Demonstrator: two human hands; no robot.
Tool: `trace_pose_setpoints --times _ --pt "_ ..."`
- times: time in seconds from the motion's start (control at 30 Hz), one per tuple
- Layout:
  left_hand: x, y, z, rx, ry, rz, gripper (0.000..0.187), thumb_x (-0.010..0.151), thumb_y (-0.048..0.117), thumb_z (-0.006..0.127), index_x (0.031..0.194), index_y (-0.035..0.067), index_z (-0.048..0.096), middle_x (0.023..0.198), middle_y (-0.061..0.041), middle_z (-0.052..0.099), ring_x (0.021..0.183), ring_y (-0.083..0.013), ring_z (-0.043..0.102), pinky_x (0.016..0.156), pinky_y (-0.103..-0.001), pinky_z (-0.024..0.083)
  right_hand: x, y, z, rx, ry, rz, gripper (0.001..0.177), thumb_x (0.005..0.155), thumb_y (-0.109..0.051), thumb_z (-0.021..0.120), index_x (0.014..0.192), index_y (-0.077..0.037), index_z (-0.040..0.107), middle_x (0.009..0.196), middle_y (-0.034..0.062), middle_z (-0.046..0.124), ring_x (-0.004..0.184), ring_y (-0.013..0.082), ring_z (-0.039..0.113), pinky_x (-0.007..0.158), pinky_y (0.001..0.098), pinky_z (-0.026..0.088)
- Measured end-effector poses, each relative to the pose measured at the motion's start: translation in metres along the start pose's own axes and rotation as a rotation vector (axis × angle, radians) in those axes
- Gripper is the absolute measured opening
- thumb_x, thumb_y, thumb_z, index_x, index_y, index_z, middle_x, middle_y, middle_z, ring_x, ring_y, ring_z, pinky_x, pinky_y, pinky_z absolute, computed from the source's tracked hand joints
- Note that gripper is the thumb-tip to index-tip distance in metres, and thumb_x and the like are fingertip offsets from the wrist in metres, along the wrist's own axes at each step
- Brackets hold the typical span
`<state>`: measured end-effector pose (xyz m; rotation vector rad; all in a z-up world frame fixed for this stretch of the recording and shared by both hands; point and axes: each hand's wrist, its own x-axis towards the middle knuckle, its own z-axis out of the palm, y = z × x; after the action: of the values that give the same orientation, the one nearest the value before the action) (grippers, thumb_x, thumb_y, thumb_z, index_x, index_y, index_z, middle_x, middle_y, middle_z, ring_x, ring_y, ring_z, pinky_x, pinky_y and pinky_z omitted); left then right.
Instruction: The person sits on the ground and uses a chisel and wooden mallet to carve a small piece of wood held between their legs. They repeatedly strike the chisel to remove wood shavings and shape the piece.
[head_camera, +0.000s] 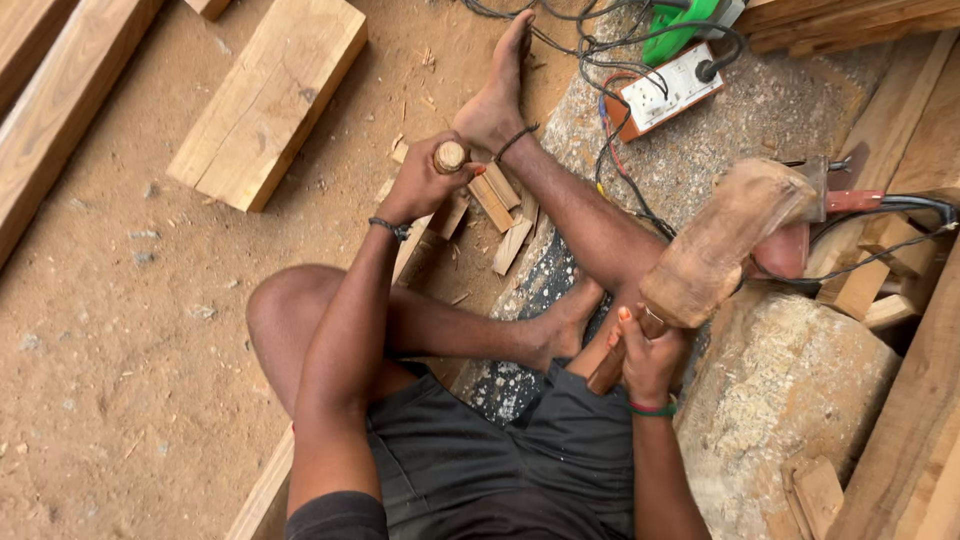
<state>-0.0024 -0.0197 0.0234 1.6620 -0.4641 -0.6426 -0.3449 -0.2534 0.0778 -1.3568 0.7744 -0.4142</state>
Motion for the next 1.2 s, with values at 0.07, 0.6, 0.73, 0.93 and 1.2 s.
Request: trace_pose_setpoints --times 0.07,0.6,0.73,0.93,1.2 --pt "-0.006 0.002 -0.002 0.049 0.043 0.087 0.026 0.087 0.024 0.085 0.093 0.008 0.065 0.087 0.0 0.069 0.081 -0.0097 0.064 0.074 -0.029 0.054 0.008 0.004 0.005 0.068 0.046 0.014 0.018 0.096 0.005 0.067 0.109 0.002 0.054 0.075 0.0084 0.06 0.058 0.0159 0.06 0.054 0.0325 0.053" --pt "-0.007 -0.01 -0.007 0.147 0.026 0.052 0.025 0.091 0.026 0.082 0.097 0.011 0.063 0.094 -0.002 0.068 0.09 -0.0137 0.067 0.085 -0.033 0.057 -0.011 -0.021 -0.008 0.052 0.002 -0.024 0.022 0.098 0.006 0.064 0.113 -0.001 0.05 0.077 0.0103 0.059 0.06 0.0178 0.062 0.057 0.0359 0.055" --pt "-0.01 -0.012 -0.01 0.146 0.053 0.085 0.025 0.091 0.024 0.083 0.096 0.01 0.062 0.093 -0.002 0.067 0.09 -0.0139 0.065 0.083 -0.033 0.056 -0.009 -0.017 -0.013 0.078 -0.015 -0.079 0.024 0.097 0.008 0.066 0.114 0.0 0.05 0.08 0.0106 0.06 0.064 0.018 0.064 0.062 0.0374 0.059" --pt "-0.01 -0.015 -0.011 0.077 0.054 0.073 0.026 0.092 0.024 0.083 0.093 0.011 0.061 0.089 -0.001 0.066 0.086 -0.0104 0.065 0.08 -0.029 0.056 0.004 -0.028 -0.015 -0.046 -0.097 -0.337 0.026 0.1 0.009 0.063 0.12 -0.001 0.049 0.09 0.0117 0.064 0.075 0.0187 0.066 0.073 0.0377 0.06" --pt "-0.013 -0.016 -0.008 0.051 0.066 0.048 0.024 0.092 0.024 0.083 0.094 0.012 0.062 0.089 0.0 0.067 0.086 -0.0109 0.067 0.08 -0.031 0.059 0.027 -0.035 0.011 -0.267 -0.012 -0.409 0.011 0.11 0.011 0.062 0.108 0.004 0.053 0.097 0.0088 0.059 0.084 0.0157 0.056 0.083 0.031 0.051"
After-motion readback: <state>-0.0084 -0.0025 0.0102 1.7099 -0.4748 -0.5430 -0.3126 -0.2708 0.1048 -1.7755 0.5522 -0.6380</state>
